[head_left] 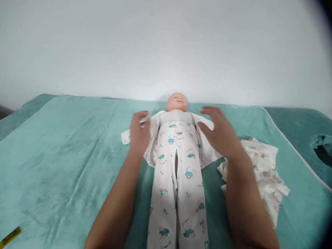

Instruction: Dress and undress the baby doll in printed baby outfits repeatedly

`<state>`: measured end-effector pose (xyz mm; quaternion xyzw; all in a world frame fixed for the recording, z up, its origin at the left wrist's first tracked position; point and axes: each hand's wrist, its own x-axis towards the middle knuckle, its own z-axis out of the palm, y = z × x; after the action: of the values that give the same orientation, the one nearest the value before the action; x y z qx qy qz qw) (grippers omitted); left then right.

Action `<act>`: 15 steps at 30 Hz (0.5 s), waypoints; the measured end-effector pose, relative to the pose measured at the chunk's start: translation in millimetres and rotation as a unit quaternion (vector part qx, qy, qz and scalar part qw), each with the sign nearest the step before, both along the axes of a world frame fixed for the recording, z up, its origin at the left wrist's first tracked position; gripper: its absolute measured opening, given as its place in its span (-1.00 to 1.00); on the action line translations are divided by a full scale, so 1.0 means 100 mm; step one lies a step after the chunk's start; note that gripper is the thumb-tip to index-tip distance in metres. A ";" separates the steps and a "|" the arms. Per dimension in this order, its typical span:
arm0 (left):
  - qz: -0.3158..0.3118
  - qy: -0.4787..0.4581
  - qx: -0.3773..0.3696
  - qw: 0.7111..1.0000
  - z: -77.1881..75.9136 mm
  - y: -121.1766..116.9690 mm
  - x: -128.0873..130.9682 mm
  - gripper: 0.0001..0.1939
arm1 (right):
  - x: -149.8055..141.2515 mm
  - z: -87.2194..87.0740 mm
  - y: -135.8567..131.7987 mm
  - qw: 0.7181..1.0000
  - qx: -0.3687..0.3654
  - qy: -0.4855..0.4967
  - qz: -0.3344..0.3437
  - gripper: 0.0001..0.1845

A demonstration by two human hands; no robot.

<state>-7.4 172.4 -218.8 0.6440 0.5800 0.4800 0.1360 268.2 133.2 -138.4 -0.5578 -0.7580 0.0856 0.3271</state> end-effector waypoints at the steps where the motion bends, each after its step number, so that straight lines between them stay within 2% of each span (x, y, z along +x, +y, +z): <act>1: -0.029 0.049 -0.004 0.998 -0.03 -0.01 0.11 -0.69 | -0.13 -0.09 0.05 0.999 -0.005 0.023 0.042 -0.59; 4: -0.056 0.188 -0.021 0.980 -0.08 -0.01 0.27 -0.60 | -0.36 -0.43 0.21 0.991 -0.037 0.062 0.112 -0.56; 6: -0.028 0.246 -0.034 0.968 -0.11 0.00 0.22 -0.55 | -0.38 -0.61 0.28 0.989 -0.056 0.075 0.119 -0.52; 8: 0.004 0.279 -0.047 0.959 -0.15 0.03 0.13 -0.52 | -0.36 -0.67 0.30 0.988 -0.071 0.084 0.106 -0.48; 11: 0.055 0.296 -0.081 0.950 -0.18 0.06 0.02 -0.50 | -0.42 -0.54 0.25 0.991 -0.077 0.063 0.085 -0.47; 15: 0.109 0.289 -0.122 0.943 -0.13 0.06 -0.02 -0.54 | -0.78 -0.20 0.28 0.992 -0.058 -0.061 0.093 -0.60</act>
<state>-9.8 178.2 -231.5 0.6664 0.7150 0.2109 -0.0127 190.1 160.8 -158.8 -0.5071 -0.8189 0.1254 0.2376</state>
